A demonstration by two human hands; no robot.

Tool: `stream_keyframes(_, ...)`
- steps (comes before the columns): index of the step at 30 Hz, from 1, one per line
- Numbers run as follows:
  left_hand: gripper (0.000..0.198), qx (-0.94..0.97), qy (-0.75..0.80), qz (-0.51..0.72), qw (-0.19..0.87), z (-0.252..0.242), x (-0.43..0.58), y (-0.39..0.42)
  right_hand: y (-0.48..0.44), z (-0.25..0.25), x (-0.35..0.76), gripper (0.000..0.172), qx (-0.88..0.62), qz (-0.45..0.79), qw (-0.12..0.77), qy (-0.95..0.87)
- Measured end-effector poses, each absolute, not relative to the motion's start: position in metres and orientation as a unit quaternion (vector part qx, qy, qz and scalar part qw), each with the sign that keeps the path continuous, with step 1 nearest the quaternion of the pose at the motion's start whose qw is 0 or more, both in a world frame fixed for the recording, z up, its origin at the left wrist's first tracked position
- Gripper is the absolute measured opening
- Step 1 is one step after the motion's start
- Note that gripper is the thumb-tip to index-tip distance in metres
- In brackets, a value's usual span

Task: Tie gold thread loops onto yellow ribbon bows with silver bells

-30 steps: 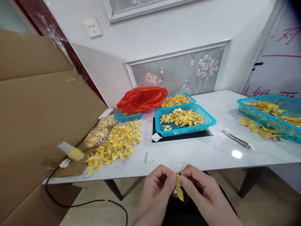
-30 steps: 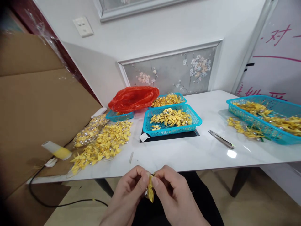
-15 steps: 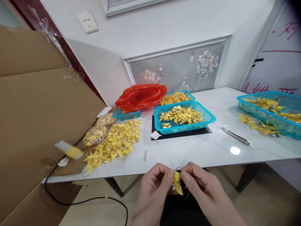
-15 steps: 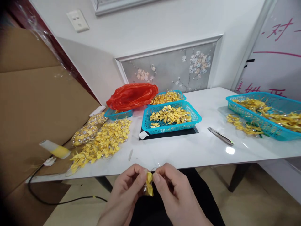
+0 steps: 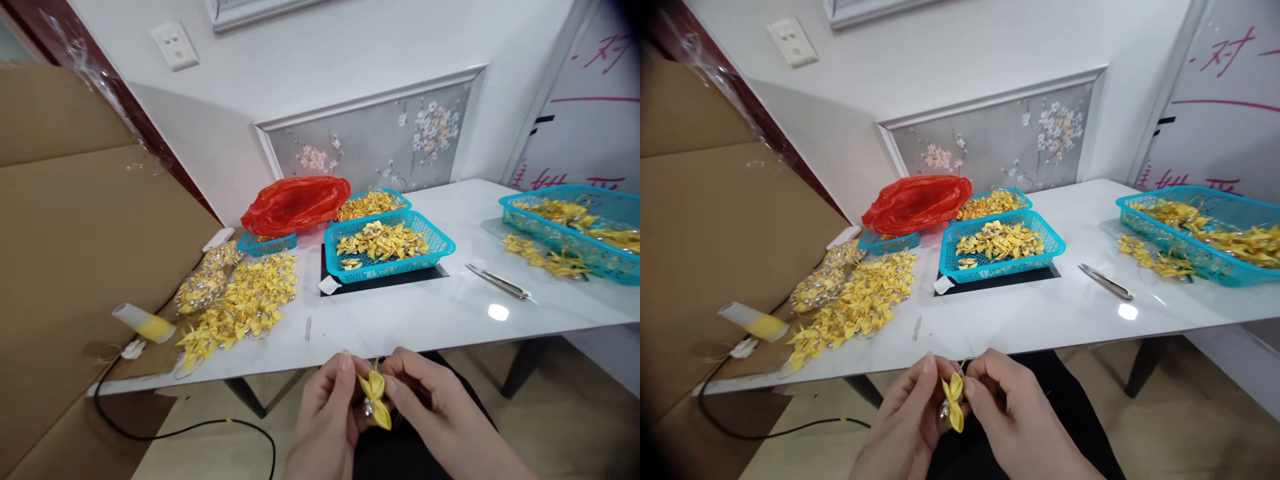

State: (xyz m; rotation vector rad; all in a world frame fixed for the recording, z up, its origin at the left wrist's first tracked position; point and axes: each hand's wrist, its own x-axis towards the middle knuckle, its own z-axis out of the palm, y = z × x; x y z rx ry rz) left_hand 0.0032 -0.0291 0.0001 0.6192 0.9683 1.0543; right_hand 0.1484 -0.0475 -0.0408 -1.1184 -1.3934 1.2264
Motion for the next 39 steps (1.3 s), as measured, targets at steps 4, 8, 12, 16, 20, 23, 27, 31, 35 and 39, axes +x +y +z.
stream_keyframes(4, 0.024, 0.223, 0.441, 0.466, 0.734, 0.001, 0.003, -0.034, -0.048, -0.046, 0.15, 0.04, -0.487, 0.489, 0.467, -0.553)
stream_keyframes(8, 0.023, 0.229, 0.437, 0.47, 0.732, 0.004, 0.004, -0.035, -0.047, -0.045, 0.154, 0.039, -0.502, 0.478, 0.452, -0.561)
stream_keyframes(12, 0.025, 0.253, 0.429, 0.472, 0.728, 0.006, 0.006, -0.035, -0.041, -0.041, 0.155, 0.035, -0.517, 0.451, 0.446, -0.574)
stream_keyframes(16, 0.03, 0.234, 0.438, 0.481, 0.723, 0.005, 0.007, -0.034, -0.033, -0.04, 0.156, 0.029, -0.526, 0.448, 0.451, -0.565)
stream_keyframes(20, 0.03, 0.247, 0.443, 0.48, 0.715, 0.002, 0.007, -0.031, -0.029, -0.042, 0.155, 0.027, -0.527, 0.451, 0.454, -0.559)
stream_keyframes(23, 0.026, 0.289, 0.447, 0.48, 0.697, -0.003, 0.008, -0.027, -0.029, -0.042, 0.152, 0.023, -0.524, 0.455, 0.458, -0.555)
stream_keyframes(27, 0.026, 0.3, 0.456, 0.484, 0.684, -0.008, 0.01, -0.024, -0.03, -0.039, 0.152, 0.027, -0.501, 0.46, 0.482, -0.552)
stream_keyframes(31, 0.023, 0.267, 0.45, 0.503, 0.688, -0.008, 0.01, -0.023, -0.033, -0.04, 0.155, 0.033, -0.499, 0.449, 0.508, -0.539)
stream_keyframes(35, 0.016, 0.202, 0.431, 0.558, 0.68, -0.008, 0.009, -0.021, -0.041, -0.049, 0.147, 0.035, -0.514, 0.452, 0.509, -0.522)
stream_keyframes(39, 0.012, 0.189, 0.388, 0.588, 0.684, -0.016, 0.008, -0.02, -0.038, -0.051, 0.132, 0.03, -0.49, 0.474, 0.507, -0.527)
